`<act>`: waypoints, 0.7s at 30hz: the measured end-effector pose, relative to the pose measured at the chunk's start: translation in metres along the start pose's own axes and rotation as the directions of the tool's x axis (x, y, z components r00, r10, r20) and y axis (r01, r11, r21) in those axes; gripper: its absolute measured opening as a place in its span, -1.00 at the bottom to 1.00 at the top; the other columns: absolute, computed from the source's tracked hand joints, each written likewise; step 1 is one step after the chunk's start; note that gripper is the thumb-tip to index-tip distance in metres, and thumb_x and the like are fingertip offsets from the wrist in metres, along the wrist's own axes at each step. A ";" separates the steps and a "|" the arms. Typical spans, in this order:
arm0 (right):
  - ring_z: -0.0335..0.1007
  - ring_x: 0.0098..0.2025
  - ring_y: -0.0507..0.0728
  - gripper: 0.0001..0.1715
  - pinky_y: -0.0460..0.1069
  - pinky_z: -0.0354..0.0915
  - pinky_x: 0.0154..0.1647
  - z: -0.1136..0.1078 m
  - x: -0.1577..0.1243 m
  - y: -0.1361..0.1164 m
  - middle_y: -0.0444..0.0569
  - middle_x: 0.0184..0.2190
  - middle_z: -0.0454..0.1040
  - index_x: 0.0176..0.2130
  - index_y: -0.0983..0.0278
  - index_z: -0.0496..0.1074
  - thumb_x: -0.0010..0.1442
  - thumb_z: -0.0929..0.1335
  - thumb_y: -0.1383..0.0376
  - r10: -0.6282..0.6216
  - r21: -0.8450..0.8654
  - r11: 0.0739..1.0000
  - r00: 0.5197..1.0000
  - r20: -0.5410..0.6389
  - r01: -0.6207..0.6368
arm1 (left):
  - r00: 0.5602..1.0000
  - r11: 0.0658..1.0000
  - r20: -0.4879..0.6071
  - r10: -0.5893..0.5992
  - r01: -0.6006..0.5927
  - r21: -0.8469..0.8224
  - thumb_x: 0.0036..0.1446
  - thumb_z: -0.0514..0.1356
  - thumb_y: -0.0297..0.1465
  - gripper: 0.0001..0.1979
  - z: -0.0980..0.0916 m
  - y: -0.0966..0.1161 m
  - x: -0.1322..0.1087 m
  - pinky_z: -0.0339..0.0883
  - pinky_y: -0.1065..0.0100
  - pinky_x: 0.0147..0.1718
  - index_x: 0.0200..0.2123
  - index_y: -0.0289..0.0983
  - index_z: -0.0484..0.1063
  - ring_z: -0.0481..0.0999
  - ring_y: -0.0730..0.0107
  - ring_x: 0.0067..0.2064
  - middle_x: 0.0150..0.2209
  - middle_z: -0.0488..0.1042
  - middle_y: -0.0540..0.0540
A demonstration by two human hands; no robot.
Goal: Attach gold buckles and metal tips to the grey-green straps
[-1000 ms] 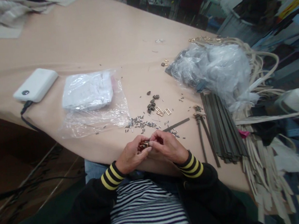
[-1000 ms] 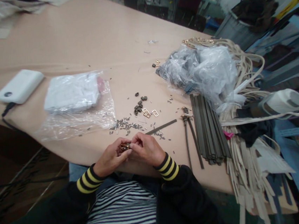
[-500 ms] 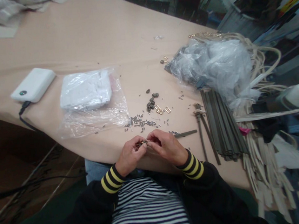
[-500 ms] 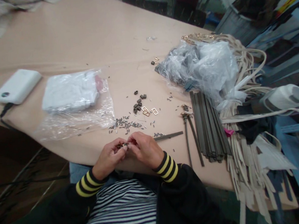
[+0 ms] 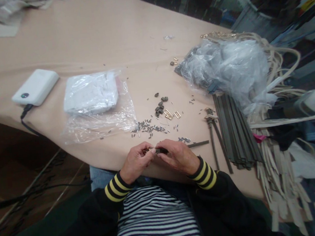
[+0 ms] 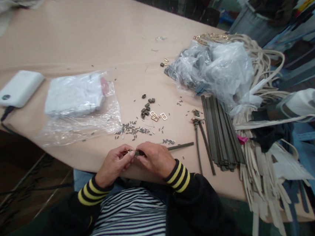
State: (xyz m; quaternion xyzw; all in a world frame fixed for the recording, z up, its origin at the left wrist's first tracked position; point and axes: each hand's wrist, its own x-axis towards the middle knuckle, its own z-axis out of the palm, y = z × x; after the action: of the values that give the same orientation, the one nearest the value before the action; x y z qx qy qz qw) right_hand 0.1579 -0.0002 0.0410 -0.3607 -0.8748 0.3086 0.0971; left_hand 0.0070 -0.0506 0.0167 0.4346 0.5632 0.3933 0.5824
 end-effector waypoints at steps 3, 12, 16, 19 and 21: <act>0.36 -0.36 0.08 -0.83 -0.04 0.27 -0.31 -0.003 0.000 0.001 0.02 -0.39 0.46 -0.31 0.33 0.39 0.01 0.29 0.40 0.024 0.052 0.998 1.000 0.004 -0.024 | 1.000 1.000 -0.007 0.006 -0.006 0.010 -0.03 0.08 -0.30 -0.82 0.000 0.001 0.000 -0.01 0.56 -0.71 -0.48 -0.32 0.27 0.12 0.64 -0.67 -0.71 0.13 0.15; 0.38 -0.30 0.10 -0.74 -0.03 0.27 -0.28 -0.011 -0.003 0.007 0.08 -0.31 0.48 -0.20 0.39 0.39 0.03 0.28 0.44 -0.030 0.186 0.983 0.993 0.117 0.008 | 0.995 0.976 -0.034 0.092 -0.083 0.199 -0.05 0.05 -0.32 -0.83 0.000 0.004 0.001 0.01 0.52 -0.63 -0.51 -0.32 0.28 0.12 0.59 -0.59 -0.64 0.15 0.11; 0.36 -0.23 0.09 -0.66 -0.02 0.26 -0.21 -0.012 -0.004 0.008 0.07 -0.23 0.46 -0.13 0.37 0.36 0.04 0.25 0.46 -0.088 0.270 0.962 0.988 0.128 0.051 | 0.992 0.963 -0.010 0.128 -0.122 0.242 -0.04 0.04 -0.33 -0.84 0.000 0.005 -0.001 0.04 0.51 -0.60 -0.49 -0.32 0.28 0.13 0.59 -0.58 -0.63 0.16 0.11; 0.37 -0.36 0.04 -0.70 -0.07 0.27 -0.34 -0.015 -0.004 0.008 0.00 -0.35 0.48 -0.16 0.36 0.36 0.04 0.27 0.41 0.012 0.309 0.949 0.984 0.177 -0.067 | 0.993 0.974 0.034 0.111 -0.116 0.192 -0.06 0.05 -0.34 -0.85 0.000 0.008 -0.001 0.05 0.52 -0.60 -0.49 -0.32 0.27 0.12 0.59 -0.59 -0.63 0.16 0.11; 0.33 -0.50 0.00 -0.83 -0.11 0.24 -0.47 -0.018 -0.005 0.007 -0.07 -0.52 0.45 -0.30 0.36 0.39 0.05 0.28 0.36 0.097 0.312 0.934 0.964 0.248 -0.174 | 0.995 0.982 0.048 0.083 -0.090 0.167 -0.07 0.06 -0.33 -0.86 0.000 0.011 -0.002 0.01 0.53 -0.63 -0.50 -0.31 0.27 0.08 0.60 -0.61 -0.66 0.11 0.14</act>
State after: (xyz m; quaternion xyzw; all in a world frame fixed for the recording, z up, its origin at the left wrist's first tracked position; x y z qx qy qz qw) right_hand 0.1728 0.0087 0.0517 -0.3613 -0.7885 0.4965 0.0336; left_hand 0.0072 -0.0489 0.0274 0.5144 0.5632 0.3601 0.5372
